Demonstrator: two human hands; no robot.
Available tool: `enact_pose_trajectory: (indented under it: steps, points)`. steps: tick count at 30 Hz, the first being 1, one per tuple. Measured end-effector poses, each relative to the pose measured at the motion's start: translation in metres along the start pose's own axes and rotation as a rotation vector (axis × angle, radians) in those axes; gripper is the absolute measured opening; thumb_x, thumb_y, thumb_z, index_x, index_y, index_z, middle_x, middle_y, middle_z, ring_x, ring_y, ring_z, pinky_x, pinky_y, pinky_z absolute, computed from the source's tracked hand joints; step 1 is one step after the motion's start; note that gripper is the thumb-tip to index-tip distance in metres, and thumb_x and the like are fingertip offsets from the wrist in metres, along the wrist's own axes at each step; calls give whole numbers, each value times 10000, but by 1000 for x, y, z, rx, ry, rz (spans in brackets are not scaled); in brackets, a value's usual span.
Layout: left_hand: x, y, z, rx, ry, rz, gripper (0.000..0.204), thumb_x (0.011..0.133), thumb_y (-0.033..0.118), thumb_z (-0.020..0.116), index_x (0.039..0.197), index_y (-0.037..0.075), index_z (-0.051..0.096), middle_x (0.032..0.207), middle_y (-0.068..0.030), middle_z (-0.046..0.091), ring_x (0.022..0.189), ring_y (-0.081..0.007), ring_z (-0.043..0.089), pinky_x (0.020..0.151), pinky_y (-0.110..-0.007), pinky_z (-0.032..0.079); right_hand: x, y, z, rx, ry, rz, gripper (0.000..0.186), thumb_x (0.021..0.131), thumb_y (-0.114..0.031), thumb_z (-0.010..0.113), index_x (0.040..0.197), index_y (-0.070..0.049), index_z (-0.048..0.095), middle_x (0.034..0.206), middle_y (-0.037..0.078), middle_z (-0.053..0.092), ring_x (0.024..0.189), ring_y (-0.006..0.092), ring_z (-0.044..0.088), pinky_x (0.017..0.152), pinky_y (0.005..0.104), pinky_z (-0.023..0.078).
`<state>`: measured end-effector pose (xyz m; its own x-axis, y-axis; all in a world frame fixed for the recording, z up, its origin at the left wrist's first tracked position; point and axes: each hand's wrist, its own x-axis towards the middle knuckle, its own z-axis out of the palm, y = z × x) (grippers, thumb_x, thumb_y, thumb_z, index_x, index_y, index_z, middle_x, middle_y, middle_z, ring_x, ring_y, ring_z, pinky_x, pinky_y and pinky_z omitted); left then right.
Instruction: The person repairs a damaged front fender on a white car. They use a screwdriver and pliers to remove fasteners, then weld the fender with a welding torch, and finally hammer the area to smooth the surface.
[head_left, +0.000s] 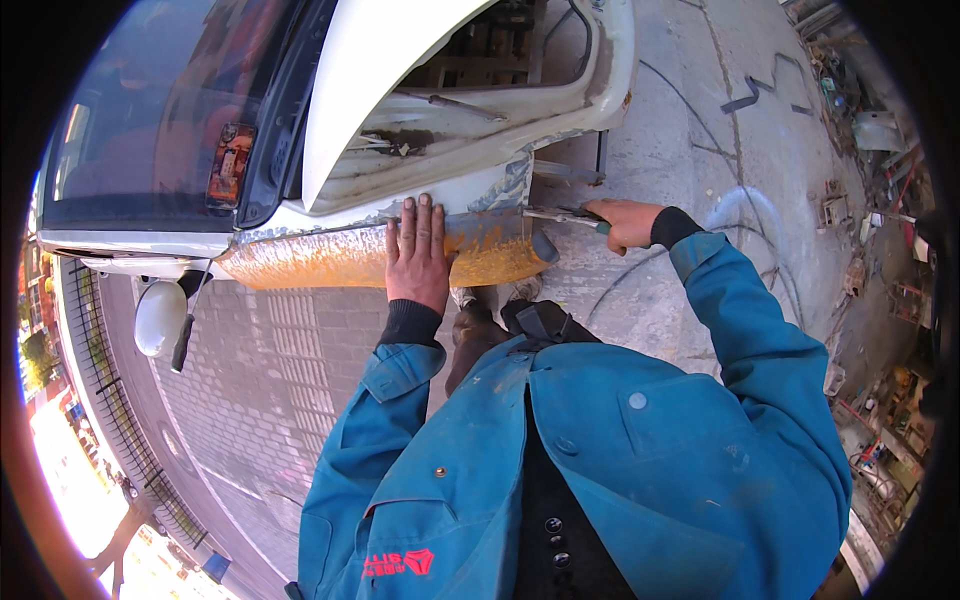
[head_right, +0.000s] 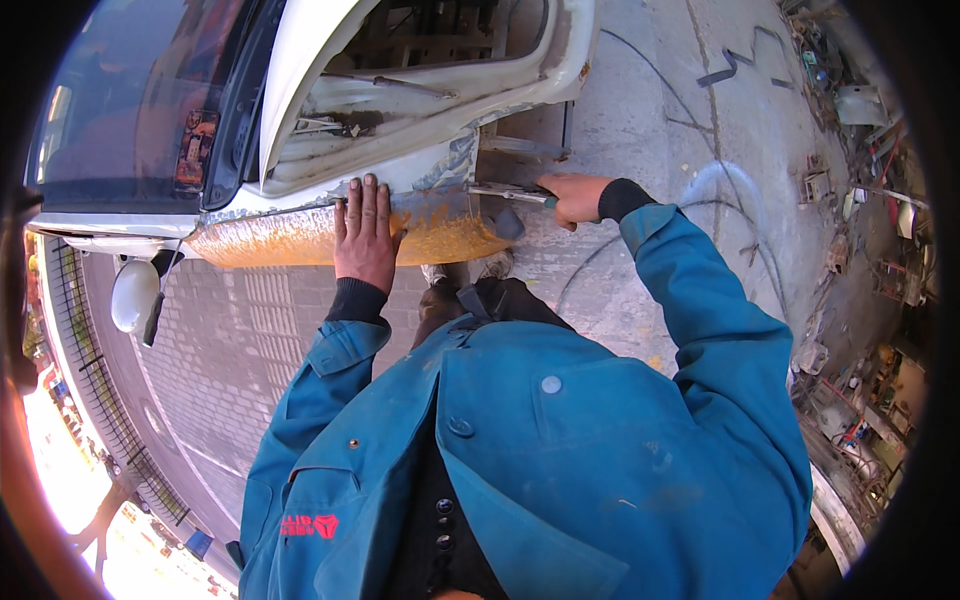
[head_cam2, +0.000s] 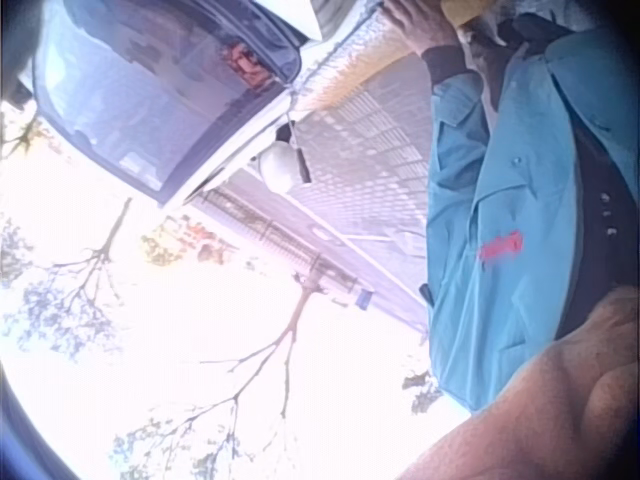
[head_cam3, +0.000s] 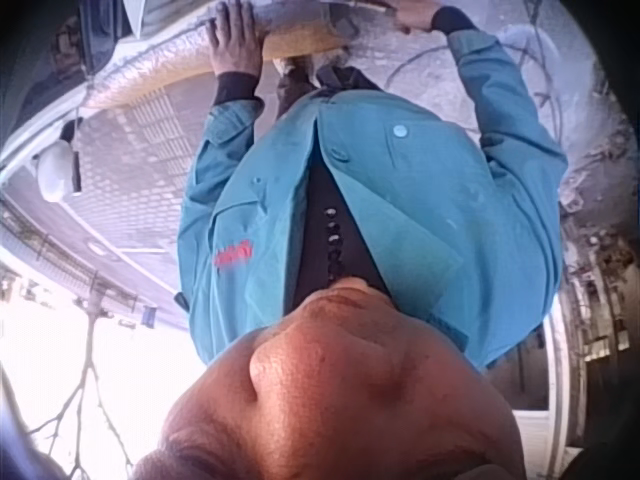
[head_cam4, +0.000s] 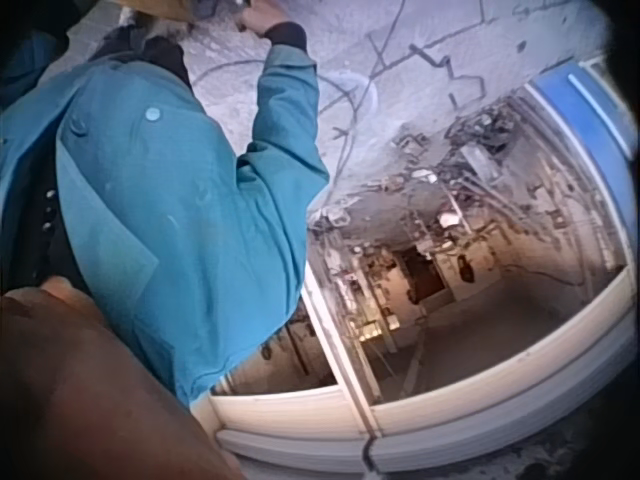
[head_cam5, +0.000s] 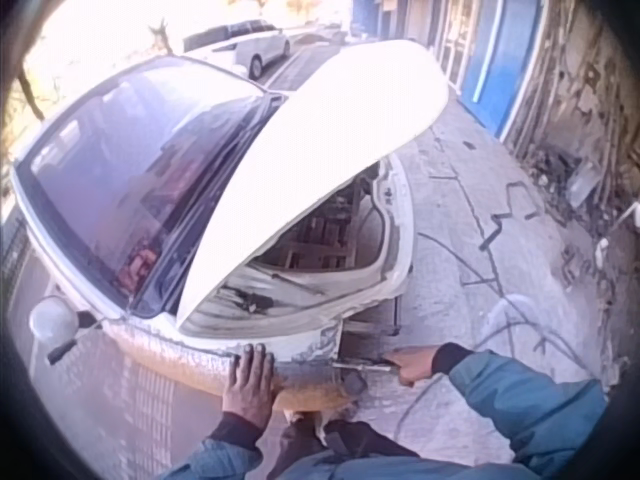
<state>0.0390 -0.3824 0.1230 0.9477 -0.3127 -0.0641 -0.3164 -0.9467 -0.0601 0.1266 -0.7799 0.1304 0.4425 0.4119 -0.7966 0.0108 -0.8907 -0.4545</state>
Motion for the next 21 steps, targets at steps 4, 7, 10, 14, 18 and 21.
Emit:
enact_pose_trajectory:
  steps: [4,7,10,14,18,21]
  points:
    - [0,0,1,25,-16,5,931,1055,441,723,1784,85,266,1883,-128,175,1750,-333,117,1415,-517,135,0,3,-2,-22,15,-20,1007,681,-98,797,1623,48,473,1452,340,645,1273,469,666,963,509,578]
    - [0,0,2,38,-10,9,925,1055,433,726,1781,81,273,1881,-132,181,1748,-335,124,1415,-516,141,1,5,0,-31,38,-23,976,700,-88,796,1615,43,484,1470,339,643,1314,473,654,1008,508,573]
    - [1,0,3,15,7,11,917,1055,426,727,1778,77,284,1879,-135,188,1746,-338,132,1415,-509,148,3,7,2,-43,70,-28,928,736,-83,795,1607,34,496,1504,331,633,1353,474,639,1072,504,557]
    - [1,-1,3,-6,-1,7,905,1055,423,719,1776,81,292,1877,-126,199,1744,-335,144,1413,-509,157,6,8,1,-98,78,-35,879,797,-144,814,1607,8,507,1539,304,626,1390,476,617,1143,504,522]
    - [1,-1,3,-18,-8,3,900,1053,426,704,1780,93,289,1877,-104,209,1744,-324,154,1409,-519,166,6,4,0,-223,129,-61,803,843,-226,816,1575,-29,554,1529,251,650,1427,473,564,1195,520,474]
    - [1,-1,3,-24,-6,0,908,1049,422,710,1781,92,285,1877,-104,208,1743,-326,156,1410,-514,166,4,1,0,-318,183,-60,748,849,-265,816,1532,-48,599,1493,222,673,1433,463,535,1217,532,447]
